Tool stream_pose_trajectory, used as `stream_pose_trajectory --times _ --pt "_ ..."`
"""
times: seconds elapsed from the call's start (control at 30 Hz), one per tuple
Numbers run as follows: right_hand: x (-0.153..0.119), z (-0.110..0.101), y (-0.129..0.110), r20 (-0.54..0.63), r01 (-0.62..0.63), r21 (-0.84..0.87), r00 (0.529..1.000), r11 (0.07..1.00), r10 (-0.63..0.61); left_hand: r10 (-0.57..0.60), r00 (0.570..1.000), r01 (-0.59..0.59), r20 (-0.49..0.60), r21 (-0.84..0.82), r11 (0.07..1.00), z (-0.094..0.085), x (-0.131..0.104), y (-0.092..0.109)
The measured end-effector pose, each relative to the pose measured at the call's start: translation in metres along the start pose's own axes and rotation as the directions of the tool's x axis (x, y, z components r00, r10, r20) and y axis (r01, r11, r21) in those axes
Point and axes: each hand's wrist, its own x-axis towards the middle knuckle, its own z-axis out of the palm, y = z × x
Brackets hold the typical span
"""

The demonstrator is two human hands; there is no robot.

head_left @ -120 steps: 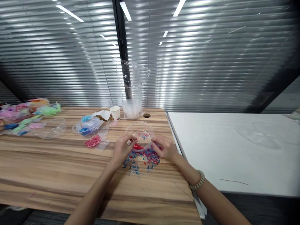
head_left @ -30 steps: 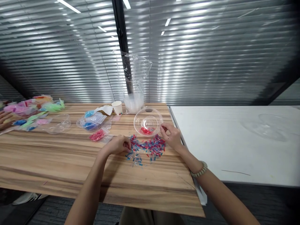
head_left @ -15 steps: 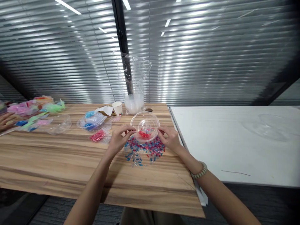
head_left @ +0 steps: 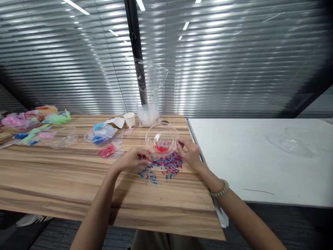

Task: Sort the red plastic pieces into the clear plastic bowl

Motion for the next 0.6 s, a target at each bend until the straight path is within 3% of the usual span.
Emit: stream_pose_trajectory --times 0.1,0.3,0.6 --pt "0.001 0.000 0.000 -0.006 0.000 -0.005 1.000 1.000 0.000 -0.116 0.987 0.108 0.109 0.080 0.991 0.003 0.001 -0.008" --pt "0.001 0.000 0.000 -0.002 0.002 -0.022 1.000 1.000 -0.003 -0.177 0.978 0.157 0.108 0.173 0.972 0.006 0.002 -0.016" --pt "0.002 -0.001 0.000 0.006 -0.004 -0.023 1.000 1.000 0.004 -0.240 0.964 0.210 0.117 0.227 0.951 0.006 0.002 -0.012"
